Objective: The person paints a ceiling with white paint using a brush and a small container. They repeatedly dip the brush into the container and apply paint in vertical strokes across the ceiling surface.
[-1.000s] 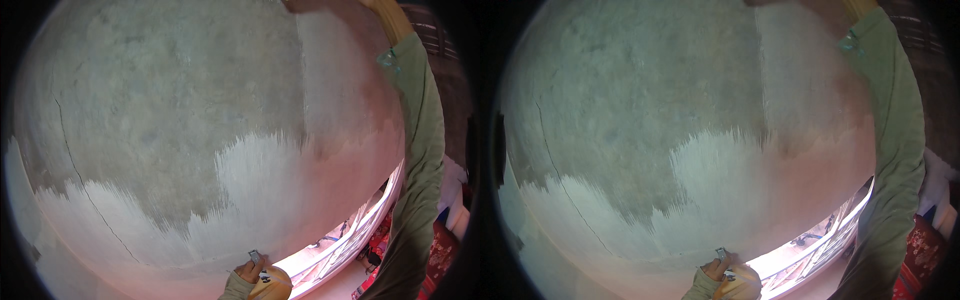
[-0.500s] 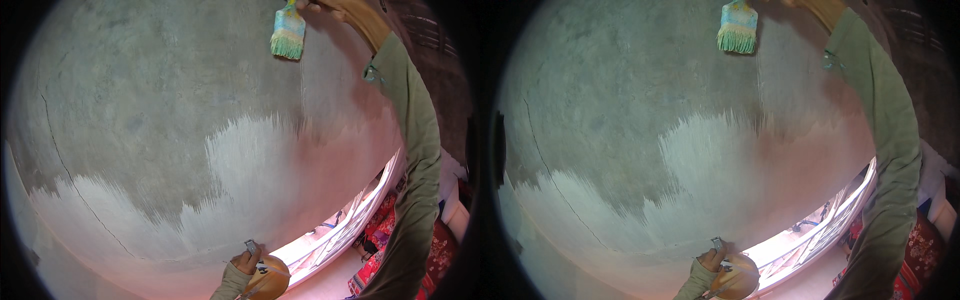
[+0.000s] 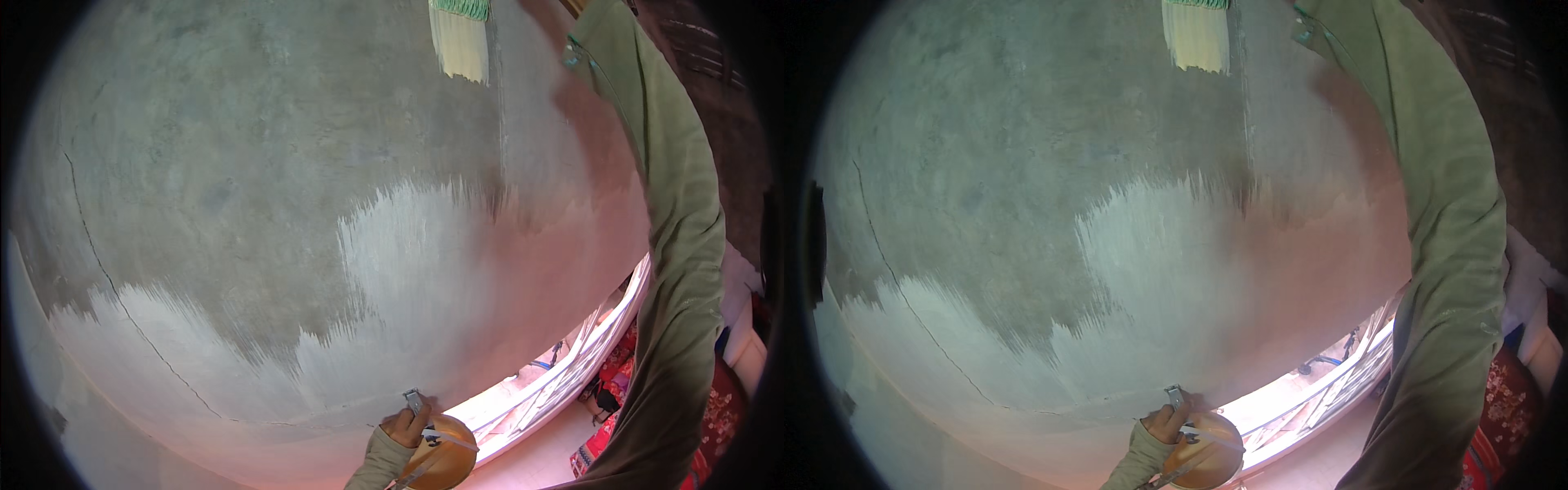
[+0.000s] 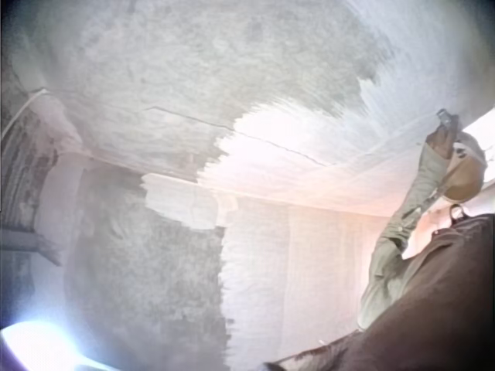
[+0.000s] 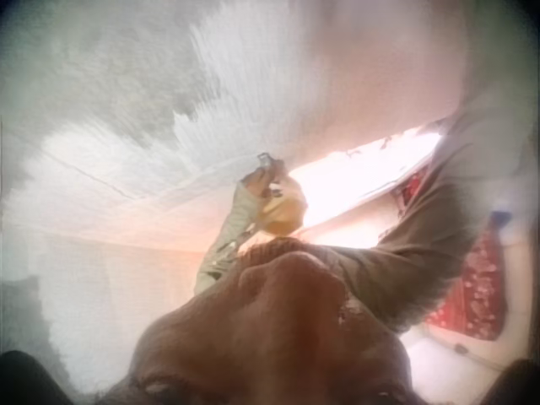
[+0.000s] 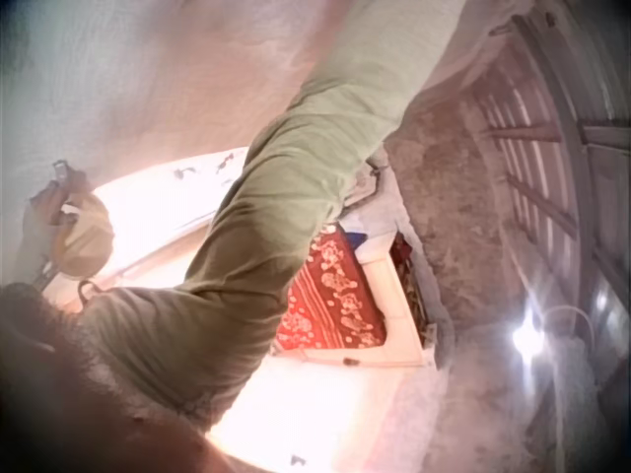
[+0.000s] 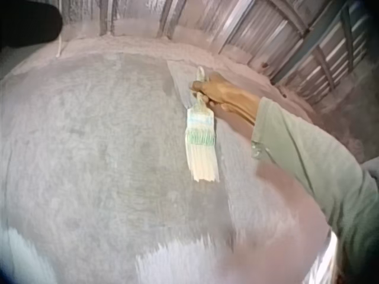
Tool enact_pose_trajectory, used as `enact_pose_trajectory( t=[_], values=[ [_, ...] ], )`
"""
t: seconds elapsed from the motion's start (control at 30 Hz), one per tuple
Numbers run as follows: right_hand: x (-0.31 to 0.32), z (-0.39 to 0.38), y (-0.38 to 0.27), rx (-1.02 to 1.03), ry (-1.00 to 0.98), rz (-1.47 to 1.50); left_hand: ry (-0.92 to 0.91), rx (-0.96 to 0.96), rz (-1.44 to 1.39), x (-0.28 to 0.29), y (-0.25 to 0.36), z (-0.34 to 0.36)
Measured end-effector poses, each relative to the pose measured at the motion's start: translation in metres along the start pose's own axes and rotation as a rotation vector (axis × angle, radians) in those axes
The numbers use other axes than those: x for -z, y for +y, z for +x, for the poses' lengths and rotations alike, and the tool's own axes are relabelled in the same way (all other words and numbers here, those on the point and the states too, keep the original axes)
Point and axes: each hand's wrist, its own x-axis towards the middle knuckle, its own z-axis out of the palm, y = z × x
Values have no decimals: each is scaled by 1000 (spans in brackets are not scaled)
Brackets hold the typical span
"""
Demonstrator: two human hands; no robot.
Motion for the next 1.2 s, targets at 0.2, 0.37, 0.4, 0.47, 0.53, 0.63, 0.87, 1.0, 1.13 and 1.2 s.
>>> enact_pose_trajectory(
  t=[0.2, 0.37, 0.4, 0.47, 0.53, 0.63, 0.87, 1.0, 1.13, 1.2],
  values=[
    [2, 14, 2, 60, 37, -1, -9, 33, 21, -2, 2, -1],
    [9, 26, -2, 105, 76, -11, 37, 25, 26, -12, -4, -6],
    [9, 27, -1, 112, 83, -11, 46, 28, 7, -14, -5, -7],
    [10, 32, -1, 125, 94, -13, 65, 34, -33, -17, -6, -9],
    [11, 35, 1, 134, 105, -21, 64, 68, -30, -22, -5, -11],
    [12, 39, 3, 146, 113, -22, 49, 89, -8, -22, -3, -11],
    [11, 38, 8, 140, 89, -9, 25, 85, -9, -8, 4, -5],
    [11, 16, 8, 108, 17, 17, 16, 81, 18, -7, 4, -7],
    [10, -21, 12, 65, -100, 55, 35, 82, 2, -7, 6, -6],
    [13, -48, 10, 65, -121, 45, 26, 74, -9, -1, 10, 0]
  ],
)
